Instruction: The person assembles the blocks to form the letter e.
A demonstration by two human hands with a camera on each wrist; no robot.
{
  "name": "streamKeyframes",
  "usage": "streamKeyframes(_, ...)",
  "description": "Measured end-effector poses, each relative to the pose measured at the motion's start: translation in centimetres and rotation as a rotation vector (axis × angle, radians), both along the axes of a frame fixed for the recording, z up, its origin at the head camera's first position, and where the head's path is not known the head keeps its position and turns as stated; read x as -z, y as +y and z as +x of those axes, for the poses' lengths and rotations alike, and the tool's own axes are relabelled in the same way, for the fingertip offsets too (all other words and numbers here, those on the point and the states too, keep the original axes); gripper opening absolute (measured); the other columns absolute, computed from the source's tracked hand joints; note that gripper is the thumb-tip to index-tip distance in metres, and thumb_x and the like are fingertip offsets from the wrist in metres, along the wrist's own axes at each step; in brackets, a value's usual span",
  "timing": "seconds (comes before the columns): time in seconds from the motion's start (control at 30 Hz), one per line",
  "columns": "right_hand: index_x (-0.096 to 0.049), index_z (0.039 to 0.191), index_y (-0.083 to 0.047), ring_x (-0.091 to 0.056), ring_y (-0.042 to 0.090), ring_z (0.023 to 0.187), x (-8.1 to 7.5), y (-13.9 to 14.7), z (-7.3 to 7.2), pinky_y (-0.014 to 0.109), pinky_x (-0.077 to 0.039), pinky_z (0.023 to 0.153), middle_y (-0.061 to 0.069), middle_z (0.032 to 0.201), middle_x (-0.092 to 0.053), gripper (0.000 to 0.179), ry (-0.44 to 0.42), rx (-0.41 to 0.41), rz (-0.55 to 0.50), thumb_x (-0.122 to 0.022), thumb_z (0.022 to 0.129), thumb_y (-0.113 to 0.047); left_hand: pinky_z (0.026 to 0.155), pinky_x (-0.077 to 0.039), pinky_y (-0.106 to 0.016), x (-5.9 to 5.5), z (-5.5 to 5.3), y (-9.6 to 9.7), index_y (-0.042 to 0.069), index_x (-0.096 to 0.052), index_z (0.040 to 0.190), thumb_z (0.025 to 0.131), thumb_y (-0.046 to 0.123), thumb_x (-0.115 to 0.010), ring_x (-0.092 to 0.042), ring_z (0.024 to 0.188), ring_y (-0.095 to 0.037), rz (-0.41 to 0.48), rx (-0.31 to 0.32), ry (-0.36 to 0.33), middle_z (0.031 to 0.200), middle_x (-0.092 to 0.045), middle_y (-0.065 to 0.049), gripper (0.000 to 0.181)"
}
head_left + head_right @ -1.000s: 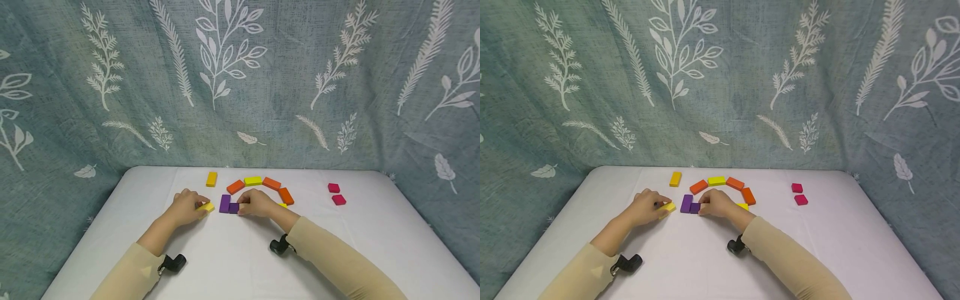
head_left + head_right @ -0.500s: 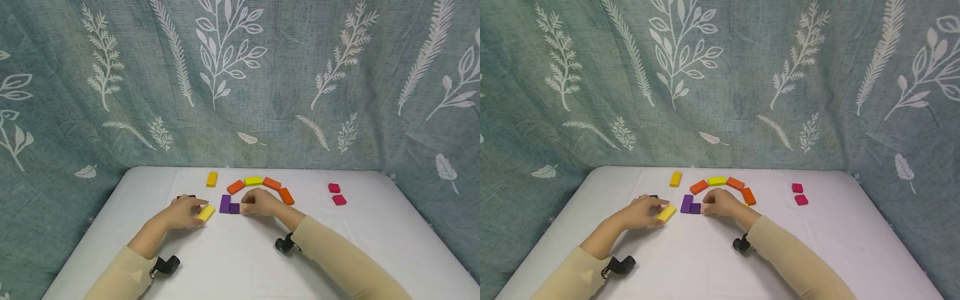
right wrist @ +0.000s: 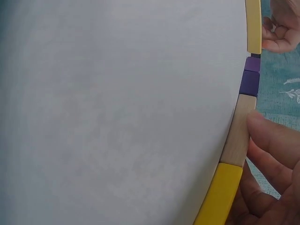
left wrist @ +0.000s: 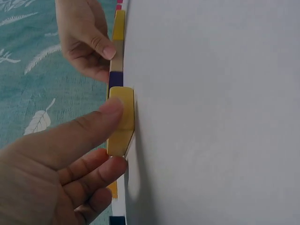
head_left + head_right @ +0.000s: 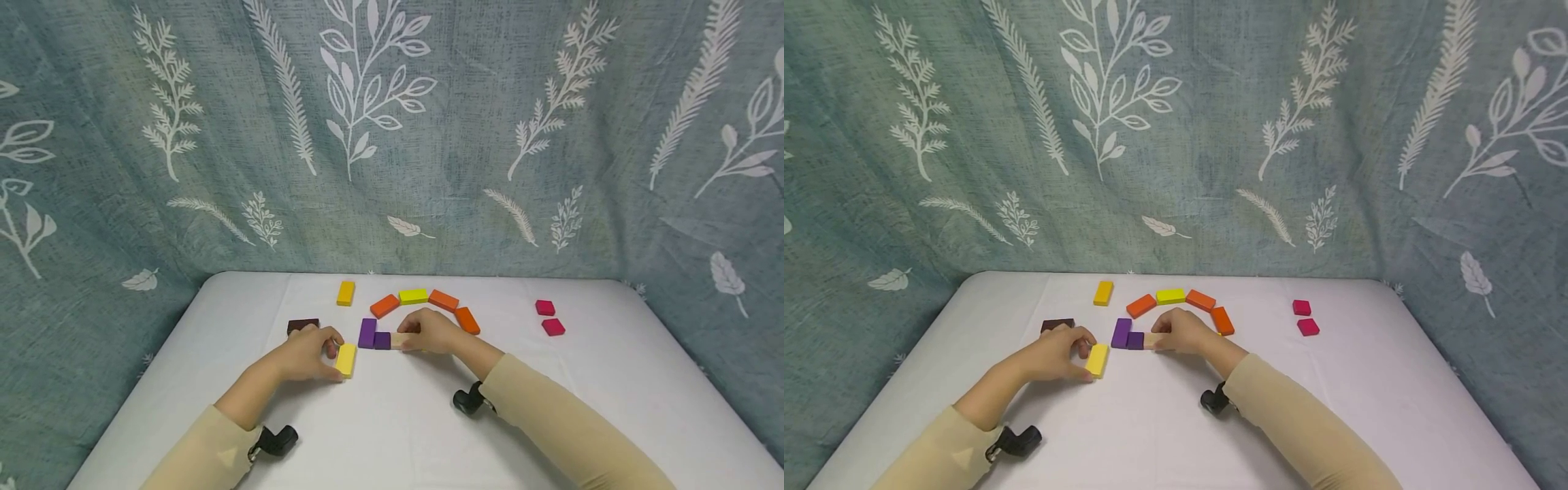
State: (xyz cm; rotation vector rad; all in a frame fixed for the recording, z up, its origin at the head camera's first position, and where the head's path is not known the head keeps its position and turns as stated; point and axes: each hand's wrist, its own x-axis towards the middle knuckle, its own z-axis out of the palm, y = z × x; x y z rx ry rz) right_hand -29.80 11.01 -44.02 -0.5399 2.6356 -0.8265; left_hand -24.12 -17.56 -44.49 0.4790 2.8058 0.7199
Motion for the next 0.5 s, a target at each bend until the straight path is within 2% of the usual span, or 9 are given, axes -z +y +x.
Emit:
streamKeyframes(0.23,-0.075,0.103,-0.016,-0.057,0.014,0.084,-0.1,0.0,-0.1,0.035,-0.049,0.084,-0.006,0.094,-0.069,0.018,-0.005,0.0,-0.007,-0.081,0.086,-0.02,0.082,-0.036,-0.04,-0.1,0.6,1.3,0.016,-0.065,0.112,0.066,0.042,-0.093,-0.045,0.089,-0.017,-0.001,0.007,0.036,0.084,-0.059,0.01,0.059)
streamKeyframes(0.5,-0.075,0.104,-0.017,-0.057,0.014,0.083,0.0,-0.1,-0.2,0.034,-0.049,0.083,-0.006,0.094,-0.069,0.018,-0.015,0.006,-0.006,-0.081,0.086,-0.021,0.081,-0.03,-0.038,0.7,0.6,2.2,0.015,-0.065,0.108,0.065,0.046,-0.092,-0.044,0.084,-0.013,0.003,0.029,0.093,0.082,-0.057,0.009,0.059)
